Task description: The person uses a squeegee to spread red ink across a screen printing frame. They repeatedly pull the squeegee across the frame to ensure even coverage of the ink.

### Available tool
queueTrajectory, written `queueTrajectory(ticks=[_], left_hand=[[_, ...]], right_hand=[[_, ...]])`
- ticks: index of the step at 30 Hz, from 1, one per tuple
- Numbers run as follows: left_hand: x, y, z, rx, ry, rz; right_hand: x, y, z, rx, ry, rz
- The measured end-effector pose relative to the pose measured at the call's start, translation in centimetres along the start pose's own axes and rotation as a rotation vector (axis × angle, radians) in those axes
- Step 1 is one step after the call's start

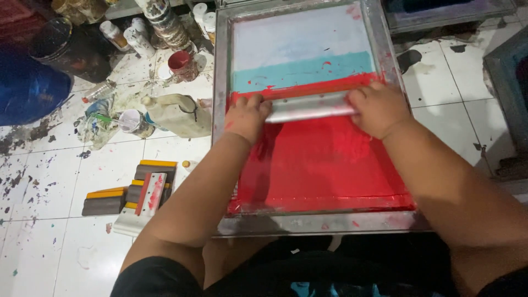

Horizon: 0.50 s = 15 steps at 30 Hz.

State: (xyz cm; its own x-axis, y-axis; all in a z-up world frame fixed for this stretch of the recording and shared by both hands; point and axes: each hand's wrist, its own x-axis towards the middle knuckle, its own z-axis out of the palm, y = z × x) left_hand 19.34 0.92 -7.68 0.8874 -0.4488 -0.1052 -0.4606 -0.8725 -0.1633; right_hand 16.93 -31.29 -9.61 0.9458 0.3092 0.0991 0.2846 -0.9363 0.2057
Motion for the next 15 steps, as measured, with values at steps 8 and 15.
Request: queueTrajectory(ticks=[8, 15], left_hand=[[-4.9, 2.5, -3.1, -0.009, -0.153, -0.02], [-9.4, 4.3, -2.0, -0.133, -0.186, -0.041]], right_hand=[[-4.6, -2.6, -2.3, 0.065, -0.067, 0.072], [-10.2, -4.4, -5.9, 0.2, -0.181, 0.056]])
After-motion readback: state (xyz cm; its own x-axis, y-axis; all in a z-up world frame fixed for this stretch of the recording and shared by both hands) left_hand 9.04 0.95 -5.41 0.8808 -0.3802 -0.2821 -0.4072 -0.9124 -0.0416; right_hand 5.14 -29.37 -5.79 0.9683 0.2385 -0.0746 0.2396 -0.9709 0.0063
